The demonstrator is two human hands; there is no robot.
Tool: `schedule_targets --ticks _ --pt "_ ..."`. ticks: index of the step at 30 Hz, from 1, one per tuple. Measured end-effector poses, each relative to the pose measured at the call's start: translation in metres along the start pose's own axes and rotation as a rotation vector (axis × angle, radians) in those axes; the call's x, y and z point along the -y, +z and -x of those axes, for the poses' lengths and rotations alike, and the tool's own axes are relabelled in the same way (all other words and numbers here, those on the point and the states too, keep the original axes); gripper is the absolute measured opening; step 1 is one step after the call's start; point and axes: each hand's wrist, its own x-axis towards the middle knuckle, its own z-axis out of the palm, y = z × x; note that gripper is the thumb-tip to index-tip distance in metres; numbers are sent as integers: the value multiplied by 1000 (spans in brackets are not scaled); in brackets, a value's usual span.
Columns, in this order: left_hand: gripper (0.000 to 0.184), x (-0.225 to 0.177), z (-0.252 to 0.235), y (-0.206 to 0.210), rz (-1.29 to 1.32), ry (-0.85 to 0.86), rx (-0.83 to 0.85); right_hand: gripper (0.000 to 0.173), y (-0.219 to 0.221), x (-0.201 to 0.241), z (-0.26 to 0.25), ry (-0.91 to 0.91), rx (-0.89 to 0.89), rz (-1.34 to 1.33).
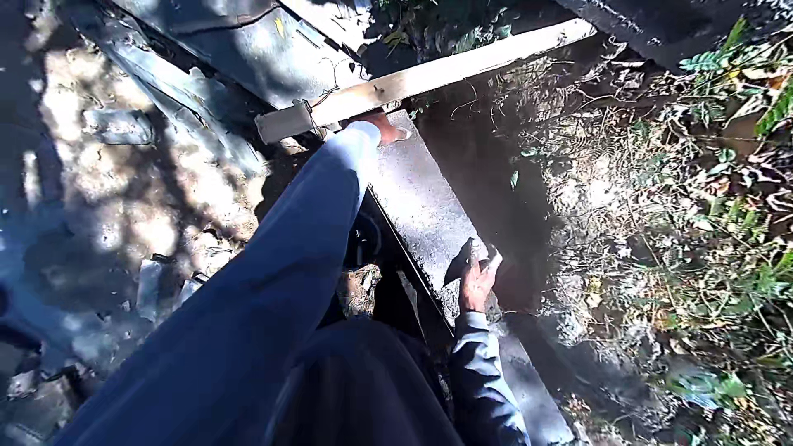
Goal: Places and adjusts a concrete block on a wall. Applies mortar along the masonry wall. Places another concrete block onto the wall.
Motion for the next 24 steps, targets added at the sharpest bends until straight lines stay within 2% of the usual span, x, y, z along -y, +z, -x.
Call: schedule_targets --ticks 4,7,12,20,24 --pt "92 13 -13 3 78 -16 87 88 -13 -8 22 197 253 -193" --pt "93 17 -21 10 75 -11 87 89 -26 -1 20 239 421 -289" --pt "91 15 -20 8 52 -21 73 90 -27 3 17 233 434 -215" --pt "72 14 -23 4 18 29 101 89 -23 4 17 239 451 -119" --pt "85 10 -8 0 3 -34 87 89 -21 0 18 229 459 -144"
